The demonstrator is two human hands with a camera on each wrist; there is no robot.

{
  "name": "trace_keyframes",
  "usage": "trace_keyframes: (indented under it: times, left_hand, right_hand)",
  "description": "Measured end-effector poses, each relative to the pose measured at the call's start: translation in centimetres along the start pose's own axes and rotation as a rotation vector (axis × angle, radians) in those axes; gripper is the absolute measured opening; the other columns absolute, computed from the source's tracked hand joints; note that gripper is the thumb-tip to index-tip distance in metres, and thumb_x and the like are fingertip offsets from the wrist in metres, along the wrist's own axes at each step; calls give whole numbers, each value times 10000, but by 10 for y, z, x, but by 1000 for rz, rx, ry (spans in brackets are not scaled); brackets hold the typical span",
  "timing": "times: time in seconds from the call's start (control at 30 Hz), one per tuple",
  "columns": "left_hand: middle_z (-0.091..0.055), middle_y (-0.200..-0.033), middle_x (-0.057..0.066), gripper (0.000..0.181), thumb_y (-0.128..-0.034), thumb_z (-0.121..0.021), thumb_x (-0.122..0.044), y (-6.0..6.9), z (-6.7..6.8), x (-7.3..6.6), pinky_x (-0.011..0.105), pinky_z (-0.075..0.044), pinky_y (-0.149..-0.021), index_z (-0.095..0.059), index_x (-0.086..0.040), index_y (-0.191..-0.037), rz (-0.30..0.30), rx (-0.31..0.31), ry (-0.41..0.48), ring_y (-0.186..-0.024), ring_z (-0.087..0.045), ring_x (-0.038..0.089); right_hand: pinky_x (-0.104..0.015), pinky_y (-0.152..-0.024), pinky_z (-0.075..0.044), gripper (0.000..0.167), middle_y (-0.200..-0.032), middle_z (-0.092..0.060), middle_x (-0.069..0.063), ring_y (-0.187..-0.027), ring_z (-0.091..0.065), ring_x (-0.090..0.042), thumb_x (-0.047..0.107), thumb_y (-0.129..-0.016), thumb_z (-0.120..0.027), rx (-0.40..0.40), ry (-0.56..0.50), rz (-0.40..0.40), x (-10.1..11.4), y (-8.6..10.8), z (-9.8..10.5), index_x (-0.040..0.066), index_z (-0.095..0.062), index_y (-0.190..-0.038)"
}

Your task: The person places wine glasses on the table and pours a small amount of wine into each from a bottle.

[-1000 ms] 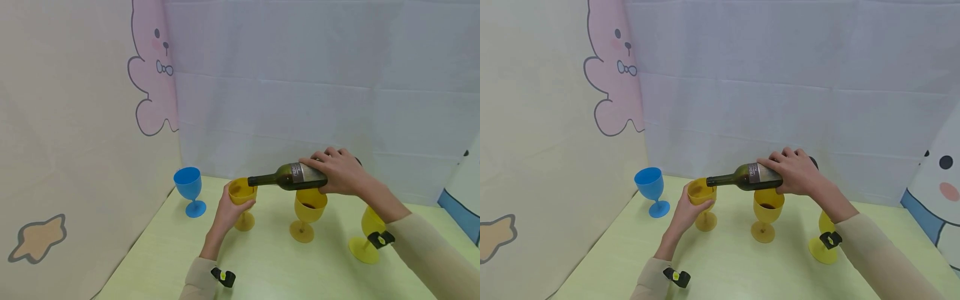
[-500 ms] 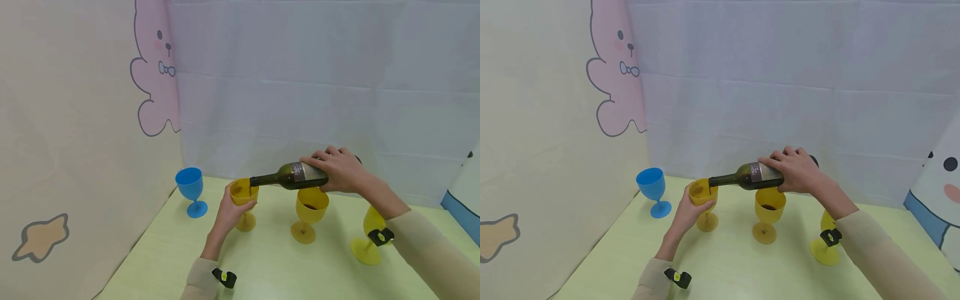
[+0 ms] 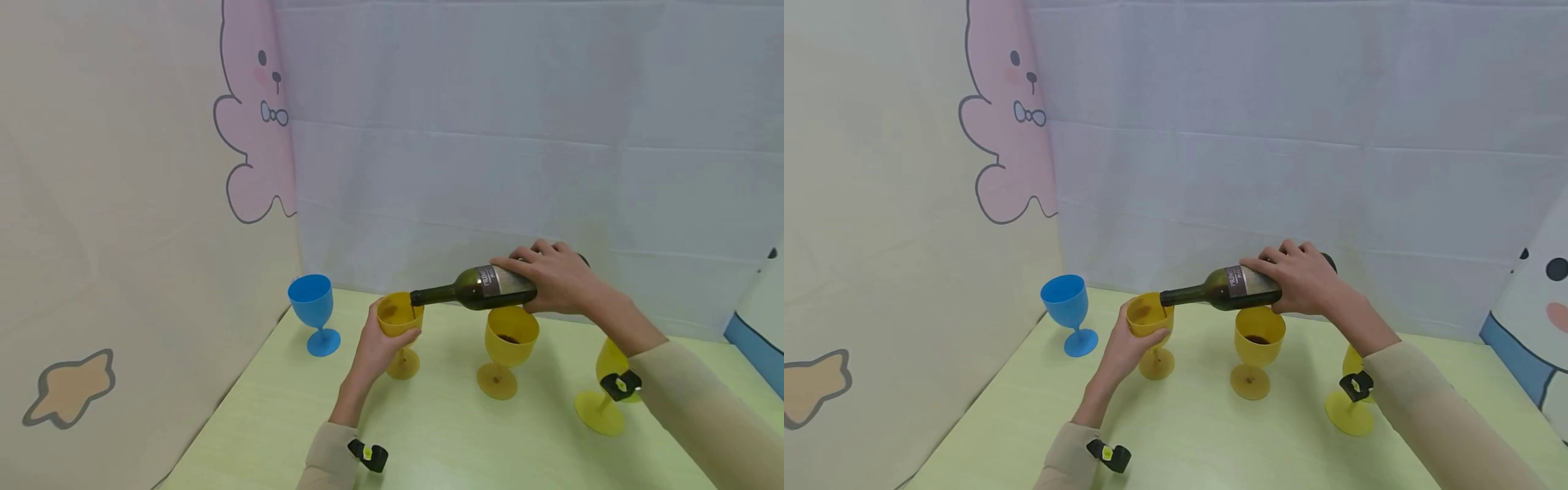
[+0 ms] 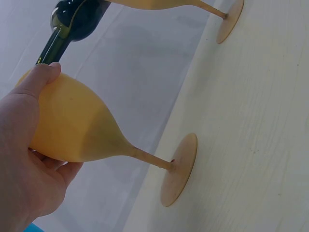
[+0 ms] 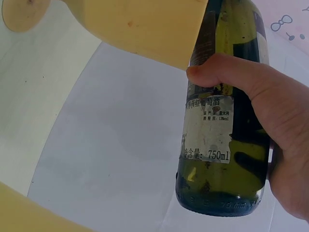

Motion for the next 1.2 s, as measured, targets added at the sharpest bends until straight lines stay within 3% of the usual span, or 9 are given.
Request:
trace_keyframes:
  times: [0.23, 0.9, 1.2]
  left_hand:
    - [-534, -1350, 20, 872, -799, -824, -389, 0, 0, -2, 469, -510, -1014, -316, -199, -1482, -26, -2, 2, -1186, -548, 244]
    - [-522, -1371, 34, 868, -799, -827, -385, 0, 0, -1, 489, -485, -1049, -317, -222, -1483, -6, 3, 15, -1220, -532, 267]
    - [-522, -1369, 22, 884, -798, -823, -407, 1, 0, -1, 477, -495, -1036, -310, -212, -1491, -11, 4, 4, -1206, -537, 250]
  right_hand:
    - [-534, -837, -479, 931, -1261, -598, -69, -1052, -509, -325, 378, -614, -927, 2, 5, -5, -3, -2, 0, 268, -501, -1435]
    - [-573, -886, -468, 924, -1272, -595, -78, -1082, -507, -344, 309, -627, -932, 32, -27, -17, -5, -6, -2, 263, -492, -1439]
    - [-578, -899, -458, 943, -1291, -586, -72, -1097, -506, -342, 357, -628, -932, 33, -39, -16, -8, -5, -11, 264, -480, -1450]
Point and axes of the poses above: each hand's wrist, its own y-axis away from the middle knuckle, its own z-axis out of the back of the hand, x = y × z, the point moved 7 cm from there along -y, towards the middle knuckle
